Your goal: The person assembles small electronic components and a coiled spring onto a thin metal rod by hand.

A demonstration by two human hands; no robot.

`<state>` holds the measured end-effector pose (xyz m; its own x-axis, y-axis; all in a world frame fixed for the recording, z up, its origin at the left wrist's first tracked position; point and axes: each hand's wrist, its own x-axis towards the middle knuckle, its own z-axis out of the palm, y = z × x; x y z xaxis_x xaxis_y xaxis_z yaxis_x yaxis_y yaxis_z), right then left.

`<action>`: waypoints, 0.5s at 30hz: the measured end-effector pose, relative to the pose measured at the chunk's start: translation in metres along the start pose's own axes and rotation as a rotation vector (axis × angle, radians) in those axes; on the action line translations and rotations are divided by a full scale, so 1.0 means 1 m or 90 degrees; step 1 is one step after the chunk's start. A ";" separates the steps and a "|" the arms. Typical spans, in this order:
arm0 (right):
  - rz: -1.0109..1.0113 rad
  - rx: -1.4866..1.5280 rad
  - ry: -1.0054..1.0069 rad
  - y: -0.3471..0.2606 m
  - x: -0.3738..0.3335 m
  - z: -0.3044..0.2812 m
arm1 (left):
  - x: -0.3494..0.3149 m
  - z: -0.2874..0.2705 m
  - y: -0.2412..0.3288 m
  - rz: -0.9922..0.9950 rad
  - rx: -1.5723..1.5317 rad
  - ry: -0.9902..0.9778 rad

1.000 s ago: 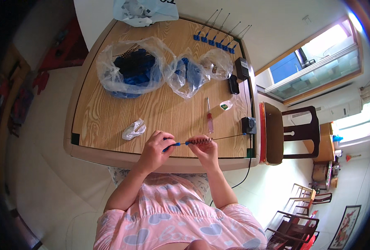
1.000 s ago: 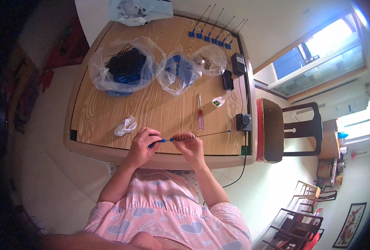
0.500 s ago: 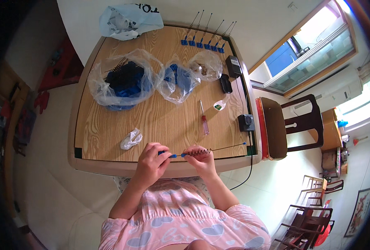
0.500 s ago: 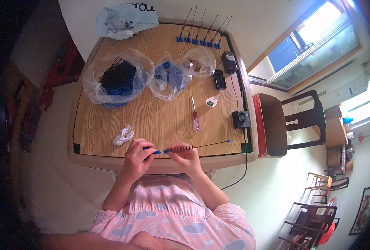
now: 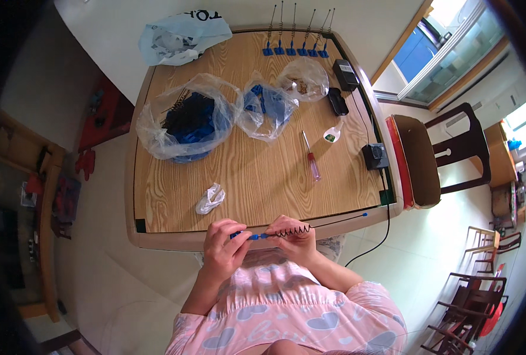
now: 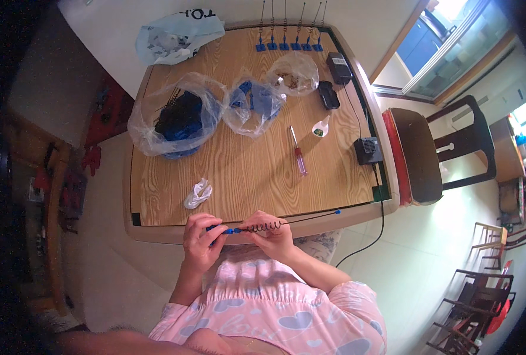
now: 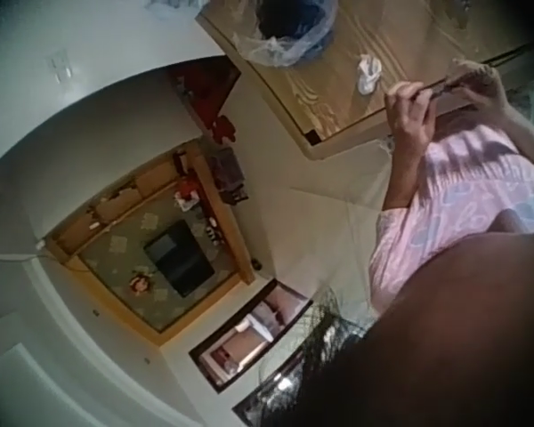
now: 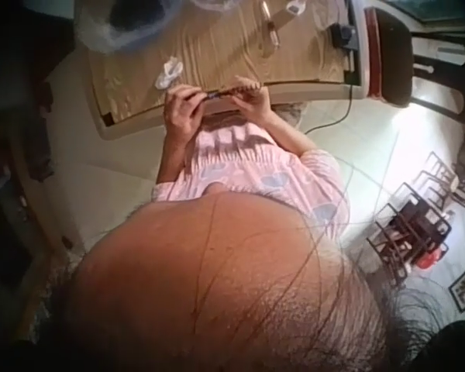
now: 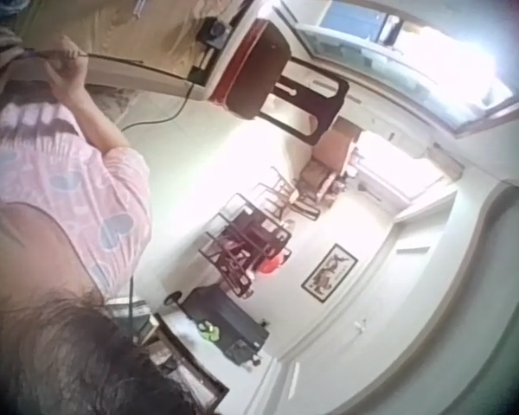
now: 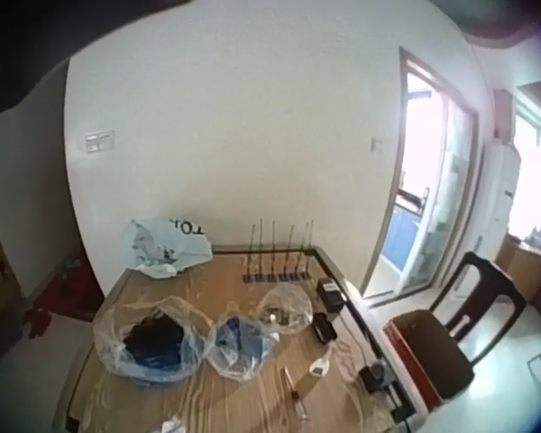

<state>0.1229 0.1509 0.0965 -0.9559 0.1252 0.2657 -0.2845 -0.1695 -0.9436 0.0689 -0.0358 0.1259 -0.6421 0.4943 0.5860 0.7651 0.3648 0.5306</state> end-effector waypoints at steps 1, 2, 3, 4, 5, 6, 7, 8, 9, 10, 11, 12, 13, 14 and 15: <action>0.011 0.015 0.000 0.000 0.000 0.000 | 0.001 0.000 0.001 0.001 0.010 -0.001; 0.021 0.031 0.001 0.000 0.000 0.000 | 0.002 0.000 0.002 0.005 0.010 -0.006; 0.019 0.033 0.006 0.001 -0.001 -0.001 | 0.002 0.000 0.003 0.001 0.018 -0.008; 0.035 0.051 0.008 0.001 -0.002 0.000 | 0.003 -0.002 0.004 -0.002 0.027 -0.010; 0.050 0.069 0.009 0.002 -0.002 0.000 | 0.004 -0.003 0.005 0.002 0.029 -0.016; 0.048 0.073 0.014 0.002 -0.003 0.000 | 0.005 -0.004 0.006 -0.003 0.033 -0.019; 0.080 0.105 0.009 0.004 -0.004 0.000 | 0.005 -0.005 0.007 -0.009 0.036 -0.022; 0.113 0.138 0.004 0.006 -0.005 0.001 | 0.005 -0.006 0.008 -0.007 0.038 -0.028; 0.112 0.144 0.008 0.009 -0.006 0.002 | 0.005 -0.008 0.009 -0.018 0.040 -0.038; 0.125 0.175 -0.005 0.011 -0.007 0.003 | 0.005 -0.009 0.010 -0.030 0.041 -0.049; 0.138 0.206 -0.019 0.014 -0.009 0.004 | 0.004 -0.011 0.010 -0.030 0.044 -0.055; 0.139 0.213 -0.016 0.017 -0.011 0.005 | 0.004 -0.012 0.011 -0.032 0.052 -0.066; 0.149 0.224 -0.011 0.020 -0.012 0.007 | 0.004 -0.013 0.011 -0.035 0.059 -0.076; 0.159 0.234 -0.005 0.022 -0.014 0.008 | 0.003 -0.013 0.011 -0.035 0.061 -0.083; 0.161 0.239 -0.001 0.024 -0.016 0.007 | 0.002 -0.014 0.012 -0.039 0.063 -0.090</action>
<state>0.1309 0.1376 0.0714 -0.9988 0.0324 0.0371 -0.0487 -0.5373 -0.8420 0.0759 -0.0415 0.1419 -0.6793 0.5721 0.4596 0.7308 0.4699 0.4951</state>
